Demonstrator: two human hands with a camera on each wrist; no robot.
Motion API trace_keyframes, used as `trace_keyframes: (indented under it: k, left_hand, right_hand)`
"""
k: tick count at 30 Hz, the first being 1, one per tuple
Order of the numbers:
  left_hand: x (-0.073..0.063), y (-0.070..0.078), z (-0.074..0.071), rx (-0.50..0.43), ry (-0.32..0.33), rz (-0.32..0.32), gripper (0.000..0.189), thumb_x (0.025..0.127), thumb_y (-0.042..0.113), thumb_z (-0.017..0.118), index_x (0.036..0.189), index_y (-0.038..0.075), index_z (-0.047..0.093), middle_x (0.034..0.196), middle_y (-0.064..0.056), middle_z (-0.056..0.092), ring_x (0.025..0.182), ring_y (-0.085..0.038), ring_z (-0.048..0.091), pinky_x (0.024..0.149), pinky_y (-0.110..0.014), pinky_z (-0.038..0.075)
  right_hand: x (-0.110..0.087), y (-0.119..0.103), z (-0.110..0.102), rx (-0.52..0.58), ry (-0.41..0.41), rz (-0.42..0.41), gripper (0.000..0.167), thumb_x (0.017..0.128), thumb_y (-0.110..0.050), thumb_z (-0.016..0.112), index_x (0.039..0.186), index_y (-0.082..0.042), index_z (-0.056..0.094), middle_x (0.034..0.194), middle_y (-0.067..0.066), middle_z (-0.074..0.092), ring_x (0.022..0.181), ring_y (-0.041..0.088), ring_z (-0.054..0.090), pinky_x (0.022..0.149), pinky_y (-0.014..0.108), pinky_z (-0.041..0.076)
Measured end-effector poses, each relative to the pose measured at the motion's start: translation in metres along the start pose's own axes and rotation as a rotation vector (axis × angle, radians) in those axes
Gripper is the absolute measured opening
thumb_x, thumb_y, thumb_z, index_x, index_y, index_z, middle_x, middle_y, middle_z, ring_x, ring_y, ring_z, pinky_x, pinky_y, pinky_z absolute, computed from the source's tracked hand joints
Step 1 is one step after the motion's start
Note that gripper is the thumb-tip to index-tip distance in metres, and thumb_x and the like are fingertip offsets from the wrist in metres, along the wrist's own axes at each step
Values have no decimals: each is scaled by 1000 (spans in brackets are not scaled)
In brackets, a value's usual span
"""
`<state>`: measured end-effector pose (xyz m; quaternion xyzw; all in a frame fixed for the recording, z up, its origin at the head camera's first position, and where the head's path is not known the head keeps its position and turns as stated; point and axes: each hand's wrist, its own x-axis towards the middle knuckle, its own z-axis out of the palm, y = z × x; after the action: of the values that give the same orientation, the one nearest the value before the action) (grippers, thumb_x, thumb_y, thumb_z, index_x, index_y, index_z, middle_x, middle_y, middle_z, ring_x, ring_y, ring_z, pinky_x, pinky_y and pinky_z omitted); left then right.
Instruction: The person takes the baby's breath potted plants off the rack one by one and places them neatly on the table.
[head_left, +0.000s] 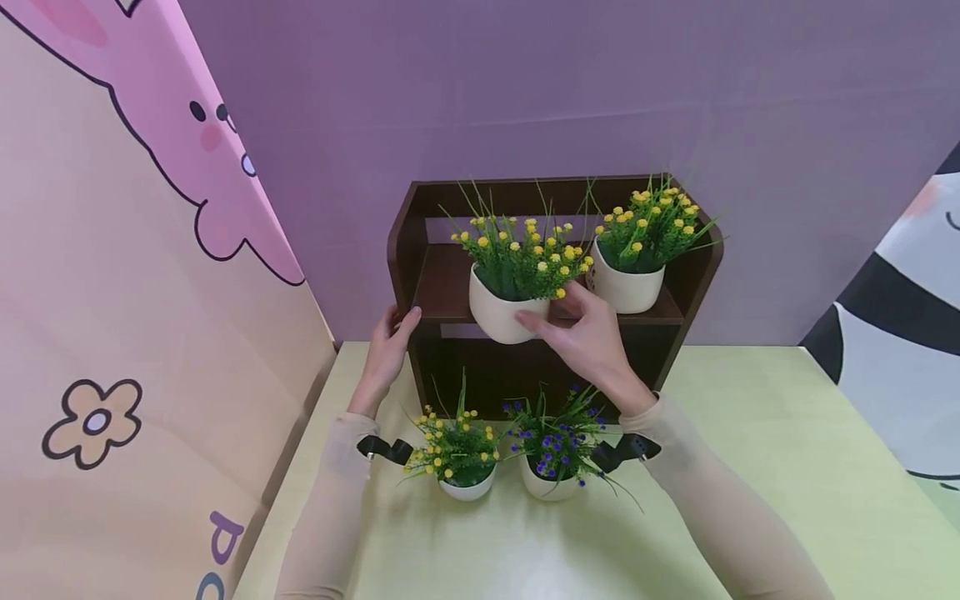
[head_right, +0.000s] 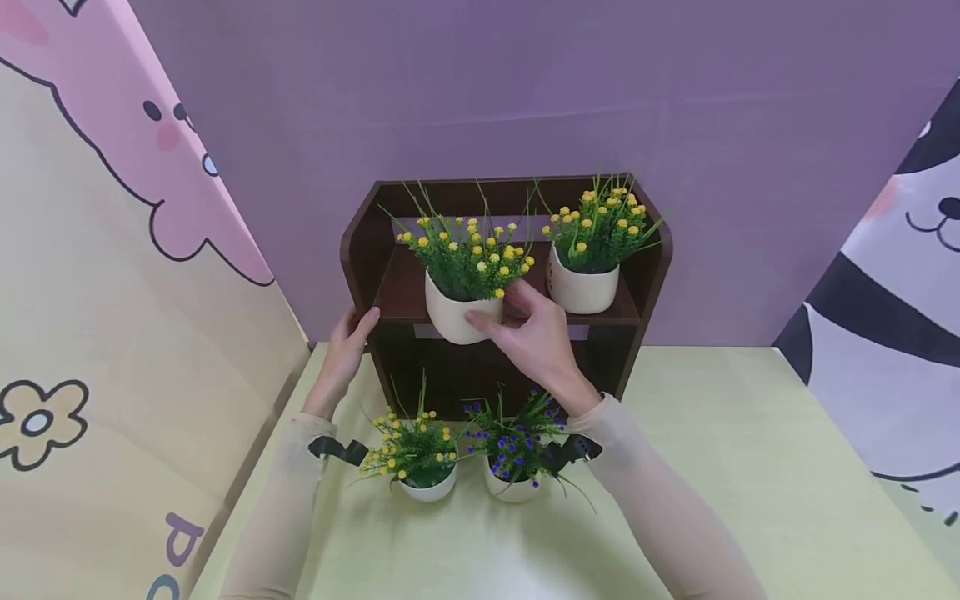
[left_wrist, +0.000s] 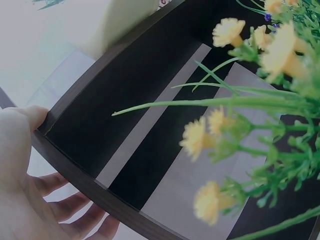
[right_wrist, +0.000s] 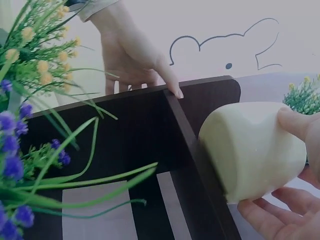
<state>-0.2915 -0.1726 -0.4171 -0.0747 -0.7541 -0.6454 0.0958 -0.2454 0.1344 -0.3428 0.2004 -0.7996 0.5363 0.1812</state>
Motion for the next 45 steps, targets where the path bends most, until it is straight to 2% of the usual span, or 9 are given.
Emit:
trace_keyframes:
  k: [3, 10, 16, 20, 26, 32, 36, 42, 45]
  left_hand:
    - [0, 0, -1, 7, 2, -1, 55, 112, 38, 54, 155, 4, 46, 155, -21, 52, 148, -38, 49, 123, -57, 40]
    - [0, 1, -1, -5, -2, 2, 59, 112, 40, 53, 157, 4, 42, 157, -22, 50, 149, -38, 48, 120, -59, 43]
    - [-1, 0, -1, -8, -13, -1, 59, 112, 39, 53, 158, 5, 42, 158, -21, 49, 150, -38, 47, 120, -60, 43]
    - [-1, 0, 0, -9, -14, 0, 59, 112, 40, 53, 158, 6, 42, 158, -21, 49, 150, -38, 47, 121, -60, 42]
    - [1, 0, 0, -4, -10, -7, 60, 112, 40, 53, 158, 4, 41, 159, -22, 49, 151, -39, 46, 122, -60, 41]
    - [0, -1, -1, 1, -2, -16, 60, 112, 40, 52, 158, 4, 41, 158, -22, 49, 150, -39, 46, 123, -60, 40]
    - [0, -1, -1, 1, 6, -11, 58, 112, 41, 52, 156, 4, 43, 156, -22, 51, 149, -39, 47, 123, -59, 40]
    - [1, -2, 0, 3, 12, -6, 57, 112, 40, 53, 154, 2, 45, 154, -23, 52, 149, -39, 47, 123, -58, 40]
    - [0, -2, 1, -1, 5, -11, 59, 112, 41, 52, 155, 2, 43, 155, -23, 51, 150, -39, 47, 124, -59, 39]
  right_hand:
    - [-4, 1, -2, 14, -11, 19, 51, 90, -20, 88, 137, -12, 68, 131, 10, 74, 116, 29, 76, 96, 33, 63]
    - [-12, 2, -10, 6, -17, 61, 57, 90, -24, 88, 141, -14, 66, 137, 9, 70, 119, 33, 75, 99, 45, 61]
    - [-22, 1, -16, -17, -24, 48, 59, 89, -22, 89, 143, -15, 65, 139, 9, 68, 119, 35, 75, 98, 46, 62]
    - [-28, 0, -21, -23, -24, 57, 58, 90, -20, 88, 142, -13, 65, 137, 10, 69, 119, 35, 75, 96, 40, 62]
    - [-39, -4, -28, -20, -44, 106, 54, 91, -20, 87, 139, -9, 66, 128, 14, 68, 113, 34, 77, 87, 19, 61]
    - [-50, -8, -34, 23, -86, 132, 55, 92, -19, 86, 141, -8, 65, 132, 16, 70, 115, 33, 76, 88, 20, 61]
    - [-55, -8, -36, 29, -97, 137, 51, 91, -19, 87, 137, -7, 66, 132, 16, 70, 114, 28, 77, 89, 20, 61]
    - [-63, 0, -41, 35, -73, 146, 51, 90, -17, 87, 136, -7, 66, 129, 17, 71, 105, 7, 77, 88, 20, 61]
    - [-67, 4, -45, 26, -64, 156, 51, 90, -18, 87, 136, -7, 66, 129, 17, 72, 102, 0, 76, 87, 20, 61]
